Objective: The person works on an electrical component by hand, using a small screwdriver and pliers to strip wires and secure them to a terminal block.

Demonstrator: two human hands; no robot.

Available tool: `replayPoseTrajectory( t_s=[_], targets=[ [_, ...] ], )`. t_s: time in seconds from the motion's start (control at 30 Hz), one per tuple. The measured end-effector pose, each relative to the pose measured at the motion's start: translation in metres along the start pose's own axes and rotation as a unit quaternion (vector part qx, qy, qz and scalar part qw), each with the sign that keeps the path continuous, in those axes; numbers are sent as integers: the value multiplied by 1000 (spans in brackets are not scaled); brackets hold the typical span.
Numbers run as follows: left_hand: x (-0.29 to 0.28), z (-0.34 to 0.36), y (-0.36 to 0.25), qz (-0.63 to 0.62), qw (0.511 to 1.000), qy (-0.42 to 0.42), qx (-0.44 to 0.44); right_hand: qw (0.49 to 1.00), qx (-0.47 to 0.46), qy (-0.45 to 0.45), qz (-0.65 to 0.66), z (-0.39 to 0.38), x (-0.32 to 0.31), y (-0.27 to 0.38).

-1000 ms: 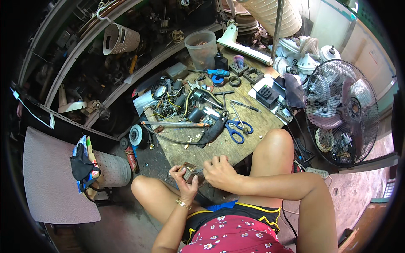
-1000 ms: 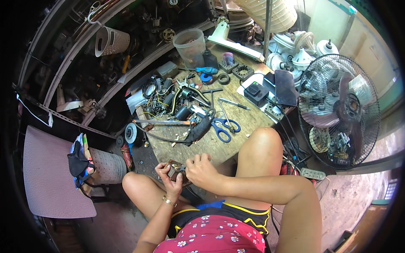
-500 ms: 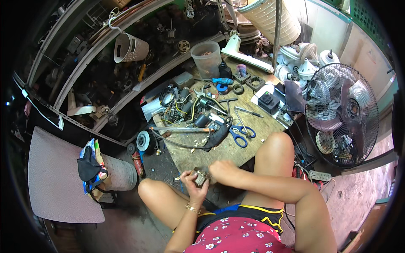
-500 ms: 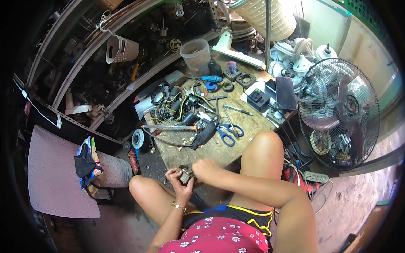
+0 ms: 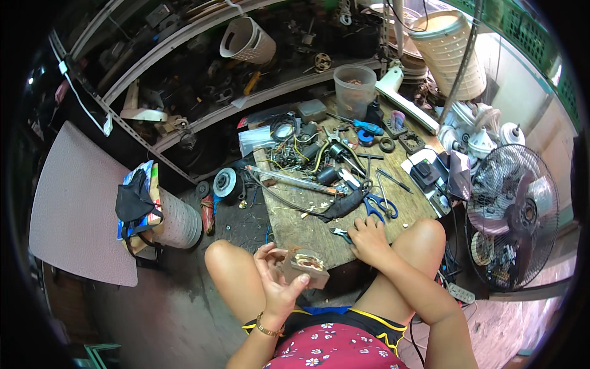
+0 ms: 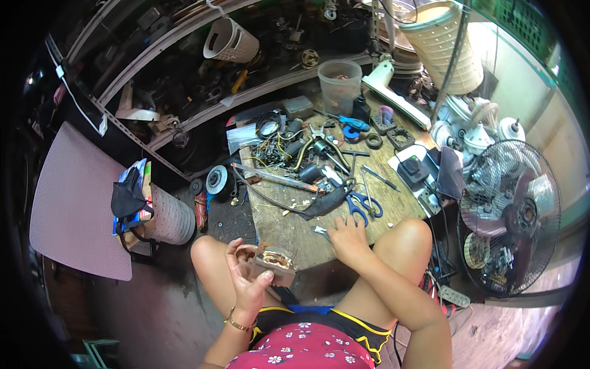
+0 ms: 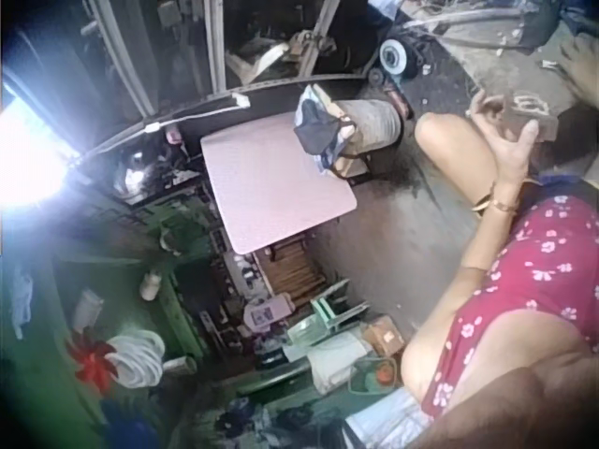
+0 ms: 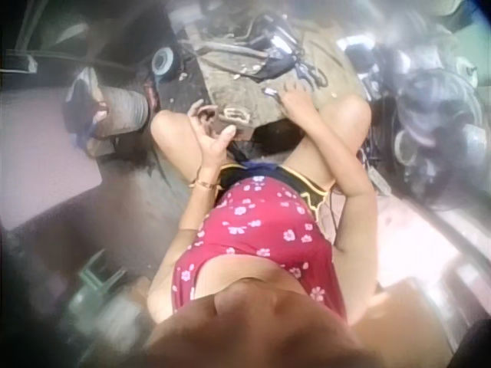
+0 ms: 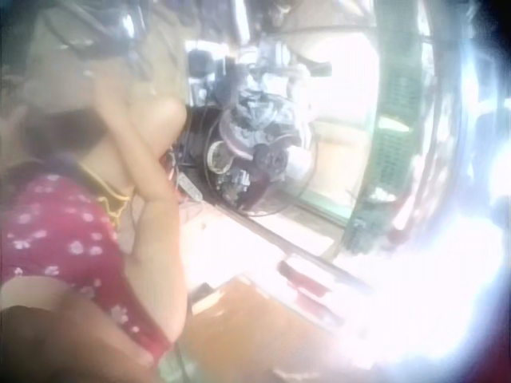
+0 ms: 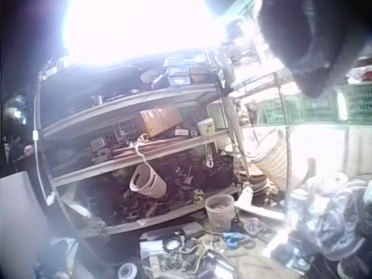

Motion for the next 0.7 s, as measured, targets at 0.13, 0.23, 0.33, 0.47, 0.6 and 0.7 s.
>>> replayPoseTrajectory(
  t_s=[0.13, 0.23, 0.33, 0.47, 0.6, 0.7],
  targets=[
    [14, -14, -31, -19, 1000, 17, 4, 1000, -5, -17, 1, 0, -1, 3],
    [18, -18, -38, -31, 999, 8, -13, 1000, 3, -11, 12, 3, -2, 1],
    [21, -20, -44, -41, 999, 16, -20, 1000, 9, -3, 18, 4, -2, 0],
    [23, -19, -46, -69, 997, 23, -39, 1000, 11, -14, 24, 5, 0, -2],
    [25, -19, -46, -71, 996, 22, -47, 999, 23, -8, 25, 6, -3, 0],
    [27, -18, -45, -77, 995, 24, -57, 999, 37, 9, 33, 7, 4, -2]
  ],
)
Point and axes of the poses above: each hand's wrist, its own z-axis towards the middle knuckle, its own x-axis out of the palm, y = z × x, the point moved 4 cm from there along z, towards the middle knuckle, and after that the axes turned 14 degrees about -x, right-handed, at the moved point
